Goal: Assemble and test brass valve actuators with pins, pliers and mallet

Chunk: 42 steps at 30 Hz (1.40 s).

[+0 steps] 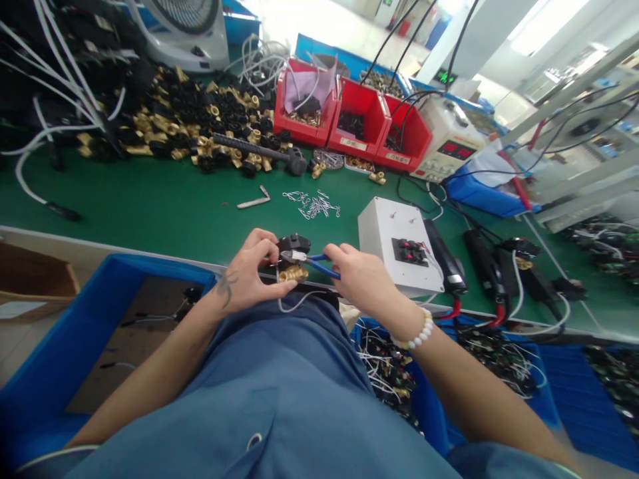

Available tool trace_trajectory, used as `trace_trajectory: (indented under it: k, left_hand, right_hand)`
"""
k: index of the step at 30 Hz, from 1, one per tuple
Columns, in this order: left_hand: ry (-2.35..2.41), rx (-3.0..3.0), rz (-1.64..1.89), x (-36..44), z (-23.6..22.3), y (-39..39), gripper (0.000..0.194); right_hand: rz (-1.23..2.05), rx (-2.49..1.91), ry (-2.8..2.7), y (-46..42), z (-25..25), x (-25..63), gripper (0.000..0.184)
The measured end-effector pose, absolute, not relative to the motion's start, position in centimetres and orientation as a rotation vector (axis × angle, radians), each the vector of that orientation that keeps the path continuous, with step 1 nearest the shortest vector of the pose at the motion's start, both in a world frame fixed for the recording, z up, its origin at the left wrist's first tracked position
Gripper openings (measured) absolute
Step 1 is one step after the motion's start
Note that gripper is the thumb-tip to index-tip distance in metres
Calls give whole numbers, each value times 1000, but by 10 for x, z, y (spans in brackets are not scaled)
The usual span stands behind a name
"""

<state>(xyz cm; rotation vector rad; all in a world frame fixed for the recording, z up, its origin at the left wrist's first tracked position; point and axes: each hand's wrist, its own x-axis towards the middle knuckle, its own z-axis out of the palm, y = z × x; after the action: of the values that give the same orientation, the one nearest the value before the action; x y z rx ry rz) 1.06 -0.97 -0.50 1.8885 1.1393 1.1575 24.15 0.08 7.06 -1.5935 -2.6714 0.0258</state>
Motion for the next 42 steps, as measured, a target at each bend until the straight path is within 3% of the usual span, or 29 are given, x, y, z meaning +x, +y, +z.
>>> trace_trajectory:
  k: [5,11,16,21,27,32,37,42]
  left_hand:
    - [1121,1872,1179,11,-6,-10,42]
    - [1118,1882,1189,11,-6,-9,41]
    - [1112,1875,1199,11,-5,-10,41]
    - [1130,1902,1191,9,-7,-9,42]
    - [1111,1879,1207,10,-8,-10,41]
    - [1122,1907,1198,10,-8,-10,41]
    - [1119,1901,1210,10,-7,-10,40]
    - [1126,1952,1200,11,-5,-10,40]
  right_hand:
    - [-123,-1421,-2130,0,75,243,15]
    - [42,-1608,-2711,-1,73,239,22]
    - [-177,-1490,-2180,0,77,240,19]
    - [68,-1636,-2731,0,71,235,20]
    - [-143,-1544,-2241,1,79,237,19]
    - [88,-1697,-2778,2,78,234,24]
    - [-118,-1649,-2365,1,82,236,26]
    - [10,-1744,-2773,0,76,234,23]
